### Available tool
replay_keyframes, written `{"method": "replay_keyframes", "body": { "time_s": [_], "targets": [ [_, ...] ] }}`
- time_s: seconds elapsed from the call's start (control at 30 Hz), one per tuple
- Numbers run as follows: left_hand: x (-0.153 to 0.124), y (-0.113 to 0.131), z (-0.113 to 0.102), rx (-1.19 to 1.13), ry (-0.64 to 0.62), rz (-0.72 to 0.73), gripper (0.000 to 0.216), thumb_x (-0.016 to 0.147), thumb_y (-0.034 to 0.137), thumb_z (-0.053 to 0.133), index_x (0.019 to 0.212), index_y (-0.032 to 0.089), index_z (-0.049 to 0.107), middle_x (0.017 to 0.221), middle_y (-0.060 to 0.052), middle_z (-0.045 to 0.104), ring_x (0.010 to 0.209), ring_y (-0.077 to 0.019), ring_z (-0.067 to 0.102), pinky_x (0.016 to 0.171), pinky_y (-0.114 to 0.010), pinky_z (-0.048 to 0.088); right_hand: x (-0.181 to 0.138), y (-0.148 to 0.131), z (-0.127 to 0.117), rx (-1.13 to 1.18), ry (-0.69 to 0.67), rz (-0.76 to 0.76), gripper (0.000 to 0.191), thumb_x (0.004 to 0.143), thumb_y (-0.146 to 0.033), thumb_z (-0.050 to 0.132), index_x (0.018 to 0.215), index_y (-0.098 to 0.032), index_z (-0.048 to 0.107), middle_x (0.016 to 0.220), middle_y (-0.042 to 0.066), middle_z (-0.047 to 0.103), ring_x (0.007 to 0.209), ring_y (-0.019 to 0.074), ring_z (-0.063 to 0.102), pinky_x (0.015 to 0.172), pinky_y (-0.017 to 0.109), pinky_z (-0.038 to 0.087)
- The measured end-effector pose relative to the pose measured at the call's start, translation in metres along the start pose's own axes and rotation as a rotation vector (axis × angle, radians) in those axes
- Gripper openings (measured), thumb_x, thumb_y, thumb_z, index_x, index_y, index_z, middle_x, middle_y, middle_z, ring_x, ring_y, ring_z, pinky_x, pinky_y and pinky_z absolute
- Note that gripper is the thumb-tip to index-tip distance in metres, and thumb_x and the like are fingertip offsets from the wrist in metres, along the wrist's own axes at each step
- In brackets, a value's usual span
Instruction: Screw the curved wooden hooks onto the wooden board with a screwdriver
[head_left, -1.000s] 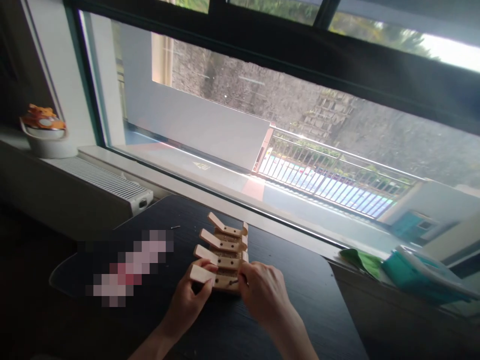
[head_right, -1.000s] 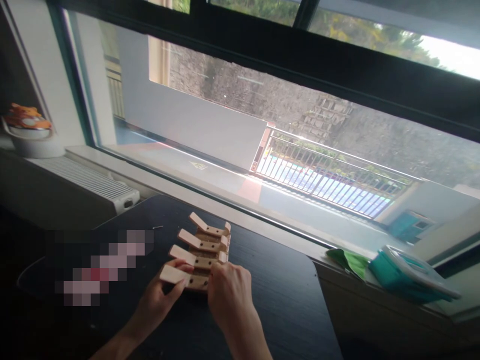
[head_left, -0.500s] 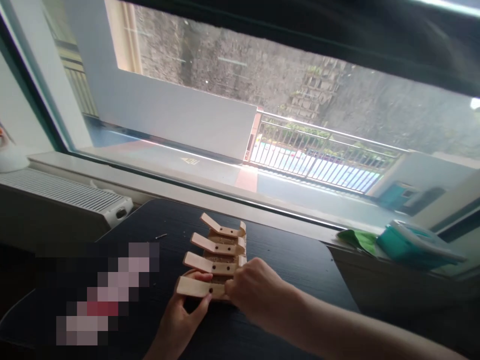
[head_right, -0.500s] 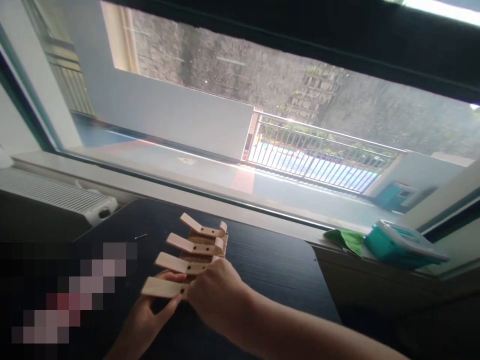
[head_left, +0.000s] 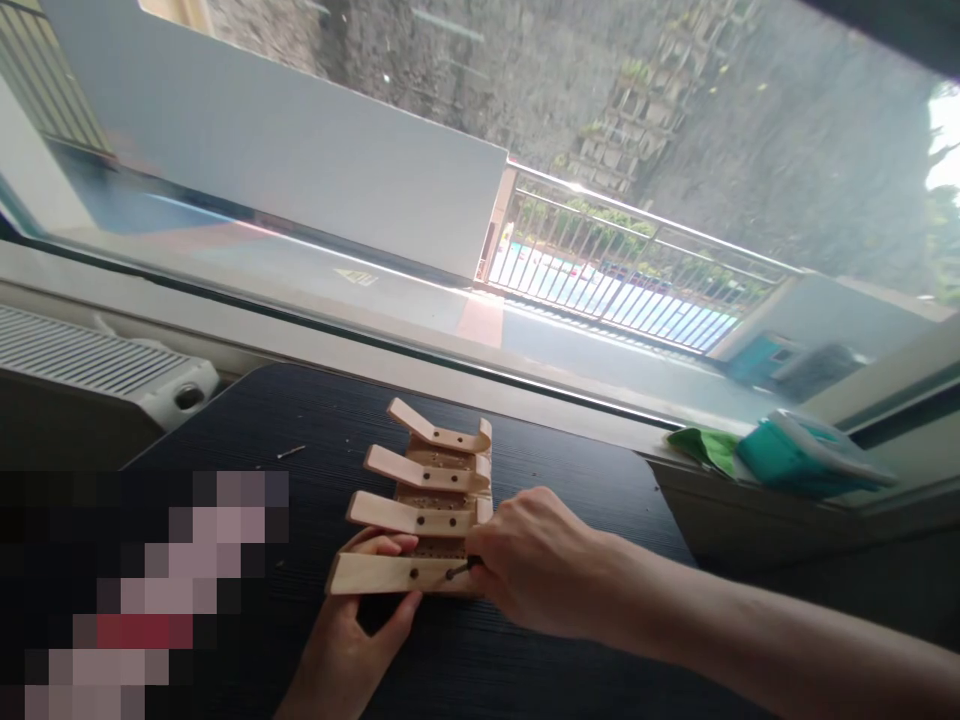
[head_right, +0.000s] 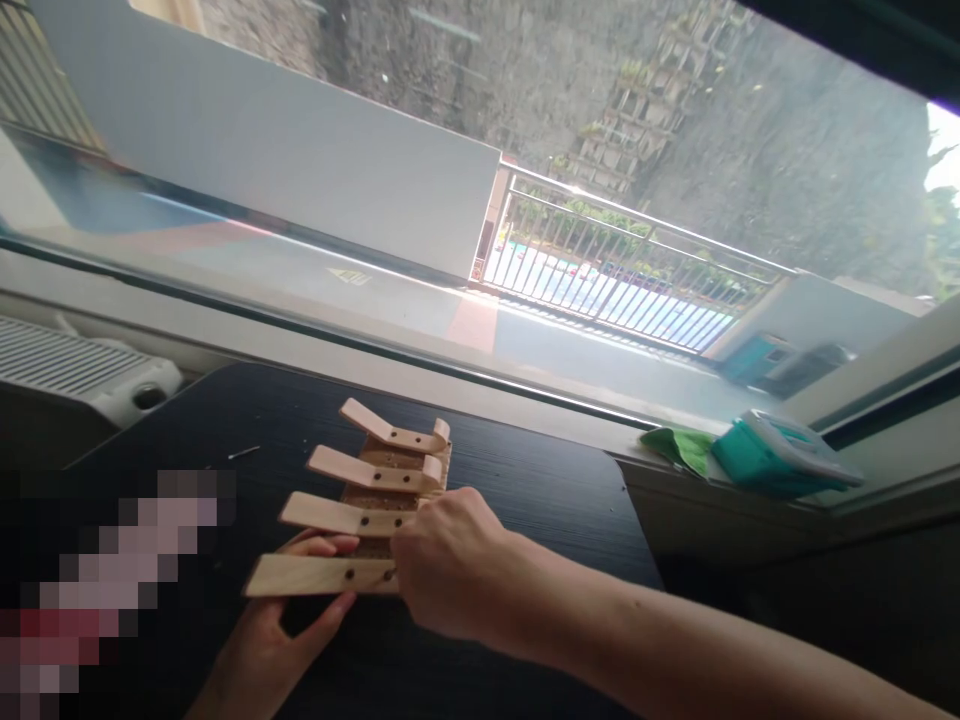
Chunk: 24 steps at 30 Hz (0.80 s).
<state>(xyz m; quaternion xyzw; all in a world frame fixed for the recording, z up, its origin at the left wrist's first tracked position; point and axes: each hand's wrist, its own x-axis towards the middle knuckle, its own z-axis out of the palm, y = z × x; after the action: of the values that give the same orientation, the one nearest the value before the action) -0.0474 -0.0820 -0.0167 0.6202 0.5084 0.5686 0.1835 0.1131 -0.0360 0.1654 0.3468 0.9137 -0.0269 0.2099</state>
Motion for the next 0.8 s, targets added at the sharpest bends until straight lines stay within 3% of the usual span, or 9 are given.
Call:
{"method": "replay_keyframes", "body": {
  "time_s": [0.23, 0.37, 0.5, 0.7, 0.8],
  "targets": [
    [-0.003, -0.001, 0.001, -0.007, -0.016, -0.053, 0.026, 0.076, 0.029, 0.066, 0.098, 0.024, 0.053, 0.103, -0.004, 0.062, 0.104, -0.0215, 0.059, 0.096, -0.037, 0.048, 0.0, -0.004, -0.006, -0.03, 0.056, 0.001, 0.015, 0.088, -0.018, 0.053, 0.079, -0.015, 0.066, 0.07, 0.005, 0.07, 0.058, 0.0191, 0.065, 0.042, 0.028, 0.033],
    [-0.002, 0.0, 0.001, -0.002, -0.007, -0.045, 0.026, 0.076, 0.029, 0.066, 0.097, 0.023, 0.053, 0.102, -0.005, 0.062, 0.103, -0.0226, 0.06, 0.095, -0.039, 0.049, -0.007, -0.007, -0.008, -0.098, 0.124, -0.153, 0.019, 0.087, -0.005, 0.048, 0.083, -0.016, 0.063, 0.081, 0.005, 0.069, 0.065, 0.0177, 0.063, 0.045, 0.029, 0.036],
    [-0.001, 0.001, 0.001, 0.006, 0.018, -0.004, 0.026, 0.075, 0.028, 0.067, 0.097, 0.024, 0.053, 0.1, -0.004, 0.063, 0.1, -0.0214, 0.061, 0.092, -0.036, 0.051, -0.012, -0.01, -0.004, -0.121, 0.177, -0.264, 0.019, 0.088, -0.007, 0.047, 0.083, -0.016, 0.063, 0.08, 0.004, 0.067, 0.063, 0.0163, 0.059, 0.045, 0.03, 0.033],
    [0.0, 0.002, 0.001, 0.016, 0.008, -0.006, 0.025, 0.076, 0.028, 0.066, 0.097, 0.024, 0.053, 0.1, -0.004, 0.062, 0.099, -0.0214, 0.061, 0.092, -0.038, 0.051, -0.009, -0.01, -0.002, -0.109, 0.18, -0.247, 0.024, 0.086, 0.001, 0.044, 0.086, -0.015, 0.063, 0.083, 0.003, 0.067, 0.069, 0.0165, 0.06, 0.053, 0.031, 0.037],
    [0.0, 0.002, 0.001, 0.008, 0.001, -0.01, 0.025, 0.076, 0.027, 0.066, 0.097, 0.024, 0.052, 0.1, -0.004, 0.062, 0.1, -0.0212, 0.06, 0.094, -0.038, 0.05, -0.008, -0.009, -0.004, -0.084, 0.104, -0.182, 0.022, 0.086, 0.0, 0.045, 0.086, -0.013, 0.063, 0.079, 0.004, 0.067, 0.065, 0.016, 0.059, 0.053, 0.03, 0.036]
  ]
}}
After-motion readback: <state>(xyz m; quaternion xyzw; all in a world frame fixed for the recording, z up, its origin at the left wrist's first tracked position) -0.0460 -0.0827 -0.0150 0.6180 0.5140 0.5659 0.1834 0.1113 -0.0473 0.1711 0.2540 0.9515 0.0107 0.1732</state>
